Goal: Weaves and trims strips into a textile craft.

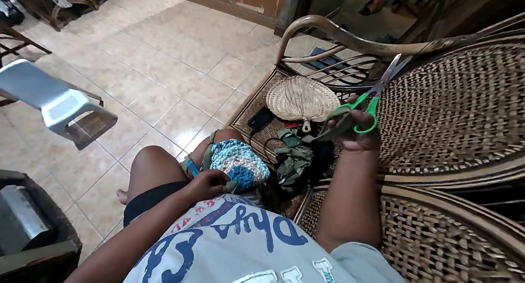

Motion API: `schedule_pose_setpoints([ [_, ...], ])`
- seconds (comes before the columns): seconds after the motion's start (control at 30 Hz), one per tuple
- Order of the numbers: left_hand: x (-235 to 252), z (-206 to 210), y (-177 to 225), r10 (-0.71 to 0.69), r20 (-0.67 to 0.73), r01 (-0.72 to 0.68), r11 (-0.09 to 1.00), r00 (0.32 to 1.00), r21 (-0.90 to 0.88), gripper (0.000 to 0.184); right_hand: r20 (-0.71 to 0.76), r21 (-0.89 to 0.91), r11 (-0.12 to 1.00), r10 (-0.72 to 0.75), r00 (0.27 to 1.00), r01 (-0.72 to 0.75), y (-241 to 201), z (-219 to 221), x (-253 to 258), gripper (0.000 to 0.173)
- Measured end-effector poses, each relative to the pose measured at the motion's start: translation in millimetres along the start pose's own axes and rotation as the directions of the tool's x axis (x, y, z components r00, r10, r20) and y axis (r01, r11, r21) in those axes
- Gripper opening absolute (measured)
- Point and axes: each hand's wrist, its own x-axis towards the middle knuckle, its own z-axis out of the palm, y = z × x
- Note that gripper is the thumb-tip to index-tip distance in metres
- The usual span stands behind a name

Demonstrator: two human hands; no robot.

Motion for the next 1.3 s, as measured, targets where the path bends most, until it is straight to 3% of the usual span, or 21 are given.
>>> schedule_pose_setpoints([
  [0.13,-5.4,-2.2,16.4,0.03,-0.142,-0.031,1.0,0.989,-0.005,0.036,0.052,-0.033,0.998,0.05,0.997,-0.048,-10.9,29.6,1.0,0.046],
  [0.3,11.4,-9.5,40.6,0.243,-0.278,-0.221,0.969,0.929,0.107,0.043,0.135,0.089,0.99,0.093,0.986,-0.106,-10.0,89.5,-5.2,0.036],
  [0.57,50.5,9.7,75.3,0.348,-0.1,-0.348,0.937,0.932,0.018,0.064,0.319,0.131,0.974,0.133,0.938,-0.183,-7.3,138.3,-23.2,0.038],
  [0.67,50.4,21.3,73.9,0.4,0.0,-0.4,0.917,0.917,-0.013,0.042,0.344,0.124,0.967,0.168,0.924,-0.222,-3.9,136.8,-22.5,0.039],
  [0.8,36.6,28.3,77.6,0.294,0.112,-0.284,0.954,0.949,-0.097,0.029,0.224,0.062,0.979,0.176,0.959,-0.194,-9.8,127.7,-21.9,0.037],
  [0.93,32.0,33.9,69.3,0.15,0.201,-0.144,0.989,0.968,-0.045,0.035,0.188,-0.042,0.992,0.129,0.974,-0.123,-16.6,98.7,-14.3,0.037],
  [1.03,31.6,36.2,69.3,0.048,0.285,-0.045,0.999,0.957,-0.018,0.041,0.09,-0.267,0.96,0.112,0.99,-0.084,-19.3,78.1,-11.3,0.04],
  [1.13,33.1,36.0,65.4,0.026,0.296,-0.012,0.999,0.955,-0.049,0.04,0.019,-0.633,0.752,0.25,0.968,-0.182,-13.8,57.4,-3.8,0.046],
  [1.17,33.9,35.6,65.5,0.012,0.298,0.002,0.999,0.954,-0.047,0.04,-0.012,-0.757,0.616,0.321,0.947,-0.218,-8.1,48.7,0.2,0.047],
  [1.23,36.4,35.0,66.1,-0.014,0.308,0.027,0.999,0.951,-0.038,0.04,-0.193,-0.925,0.221,0.425,0.884,-0.308,8.8,32.1,9.4,0.049],
  [1.3,37.7,35.1,66.6,-0.028,0.316,0.044,0.998,0.948,-0.043,0.039,-0.408,-0.909,-0.102,0.413,0.814,-0.403,32.4,16.0,11.5,0.05],
])
